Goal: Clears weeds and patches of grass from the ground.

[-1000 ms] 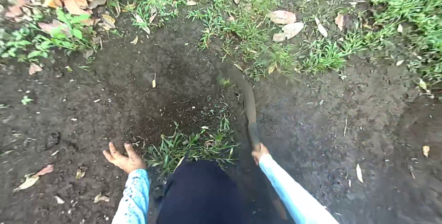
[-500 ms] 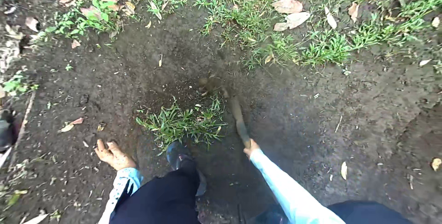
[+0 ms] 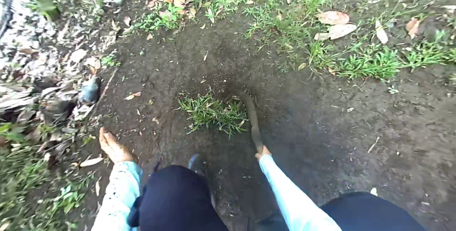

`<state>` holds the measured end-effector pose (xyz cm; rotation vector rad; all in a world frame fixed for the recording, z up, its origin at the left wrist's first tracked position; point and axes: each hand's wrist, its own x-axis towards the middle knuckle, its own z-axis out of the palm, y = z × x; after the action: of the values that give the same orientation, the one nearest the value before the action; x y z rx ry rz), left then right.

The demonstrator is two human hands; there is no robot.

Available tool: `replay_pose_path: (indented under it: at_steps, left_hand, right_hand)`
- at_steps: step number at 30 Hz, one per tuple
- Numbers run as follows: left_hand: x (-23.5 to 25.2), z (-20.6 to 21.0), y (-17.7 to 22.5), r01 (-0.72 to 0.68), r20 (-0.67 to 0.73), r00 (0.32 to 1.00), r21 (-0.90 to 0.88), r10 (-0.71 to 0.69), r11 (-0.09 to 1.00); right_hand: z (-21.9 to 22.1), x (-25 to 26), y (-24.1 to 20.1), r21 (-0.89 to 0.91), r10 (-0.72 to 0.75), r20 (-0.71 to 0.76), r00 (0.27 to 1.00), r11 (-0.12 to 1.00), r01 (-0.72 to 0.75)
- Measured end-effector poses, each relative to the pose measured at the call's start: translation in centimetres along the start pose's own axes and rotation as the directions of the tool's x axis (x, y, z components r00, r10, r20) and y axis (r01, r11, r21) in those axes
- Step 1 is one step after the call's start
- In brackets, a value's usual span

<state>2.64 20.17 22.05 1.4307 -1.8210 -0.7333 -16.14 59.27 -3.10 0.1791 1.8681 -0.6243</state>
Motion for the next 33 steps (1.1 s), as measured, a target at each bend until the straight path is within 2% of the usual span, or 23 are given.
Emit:
replay_pose_path:
  at_steps: [2, 3, 5, 7, 8, 9, 10, 11, 13, 14, 16, 18, 21, 22, 23, 25, 27, 28, 30, 33]
  left_hand:
    - [1.1, 2.6, -1.8, 0.013, 0.042, 0.999, -0.052, -0.011, 0.999]
    - [1.3, 3.9, -3.3, 0.032, 0.076, 0.997, -0.056, -0.027, 0.998]
    - [1.5, 6.8, -7.0, 0.042, 0.138, 0.99, -0.062, -0.034, 0.997]
    - [1.4, 9.2, -10.3, 0.099, 0.169, 0.983, -0.133, -0.076, 0.986]
    - [1.0, 9.9, -10.4, 0.156, 0.184, 0.975, -0.159, -0.126, 0.975]
    - [0.5, 10.5, -9.8, 0.216, 0.198, 0.963, -0.169, -0.181, 0.962]
    - [0.5, 11.0, -9.6, 0.253, 0.203, 0.954, -0.164, -0.219, 0.953]
    - [1.0, 11.7, -9.8, 0.273, 0.202, 0.95, -0.157, -0.24, 0.949]
    - [2.8, 13.3, -10.8, 0.253, 0.206, 0.954, -0.158, -0.218, 0.954]
    - [3.4, 13.8, -11.4, 0.239, 0.213, 0.955, -0.142, -0.206, 0.961]
    - [4.3, 15.1, -12.1, 0.238, 0.219, 0.953, -0.109, -0.21, 0.965]
    - [4.4, 16.3, -12.2, 0.246, 0.234, 0.947, -0.098, -0.218, 0.964]
    - [4.7, 18.3, -13.2, 0.283, 0.244, 0.938, -0.13, -0.246, 0.95]
    - [4.9, 18.8, -13.7, 0.309, 0.241, 0.932, -0.13, -0.272, 0.942]
    - [5.3, 19.4, -14.5, 0.327, 0.238, 0.926, -0.116, -0.293, 0.938]
    - [5.9, 20.6, -15.6, 0.365, 0.211, 0.915, -0.074, -0.343, 0.928]
    - [6.1, 21.5, -15.5, 0.406, 0.171, 0.901, -0.018, -0.398, 0.914]
    - [5.8, 21.9, -15.6, 0.417, 0.14, 0.899, 0.012, -0.415, 0.909]
    - [5.2, 22.7, -15.9, 0.41, 0.084, 0.907, 0.052, -0.414, 0.91]
    - [4.3, 23.0, -15.7, 0.38, 0.115, 0.913, 0.105, -0.39, 0.919]
  right_hand:
    - [-1.1, -0.6, -1.8, 0.1, 0.0, -0.073, 0.997, 0.995, 0.007]
    - [-2.2, -0.7, -3.2, 0.225, 0.009, -0.142, 0.99, 0.974, 0.023]
    - [-4.8, -0.9, -7.3, 0.513, 0.067, -0.284, 0.956, 0.853, 0.093]
    - [-5.9, -0.1, -11.3, 0.719, 0.156, -0.35, 0.924, 0.676, 0.159]
    - [-5.2, 1.0, -11.9, 0.722, 0.175, -0.346, 0.922, 0.677, 0.143]
    - [-3.7, 2.0, -11.1, 0.623, 0.156, -0.326, 0.932, 0.777, 0.088]
    - [-1.7, 2.6, -9.2, 0.453, 0.122, -0.269, 0.955, 0.891, 0.014]
    - [0.3, 2.5, -7.0, 0.285, 0.094, -0.192, 0.977, 0.958, -0.036]
    - [2.7, 1.0, -3.7, 0.095, 0.089, -0.083, 0.993, 0.992, -0.081]
    - [3.2, 0.2, -2.6, 0.099, 0.093, -0.067, 0.993, 0.991, -0.086]
    - [2.5, -0.8, -3.2, 0.243, 0.084, -0.13, 0.988, 0.969, -0.05]
    - [0.1, -1.0, -6.9, 0.432, 0.096, -0.248, 0.964, 0.901, 0.021]
    - [-2.6, 0.7, -15.1, 0.704, 0.172, -0.351, 0.92, 0.697, 0.138]
    - [-2.0, 1.9, -16.3, 0.706, 0.189, -0.352, 0.917, 0.697, 0.127]
    - [-0.2, 2.8, -15.9, 0.626, 0.183, -0.333, 0.925, 0.776, 0.072]
    - [4.1, 3.0, -11.5, 0.35, 0.138, -0.222, 0.965, 0.935, -0.053]
    - [6.9, 1.3, -6.5, 0.142, 0.13, -0.104, 0.986, 0.983, -0.114]
    - [7.3, 0.1, -4.9, 0.104, 0.137, -0.073, 0.988, 0.986, -0.129]
    - [5.8, -1.7, -4.9, 0.162, 0.147, -0.091, 0.985, 0.978, -0.131]
    - [0.7, -1.1, -9.0, 0.427, 0.145, -0.287, 0.947, 0.904, -0.009]
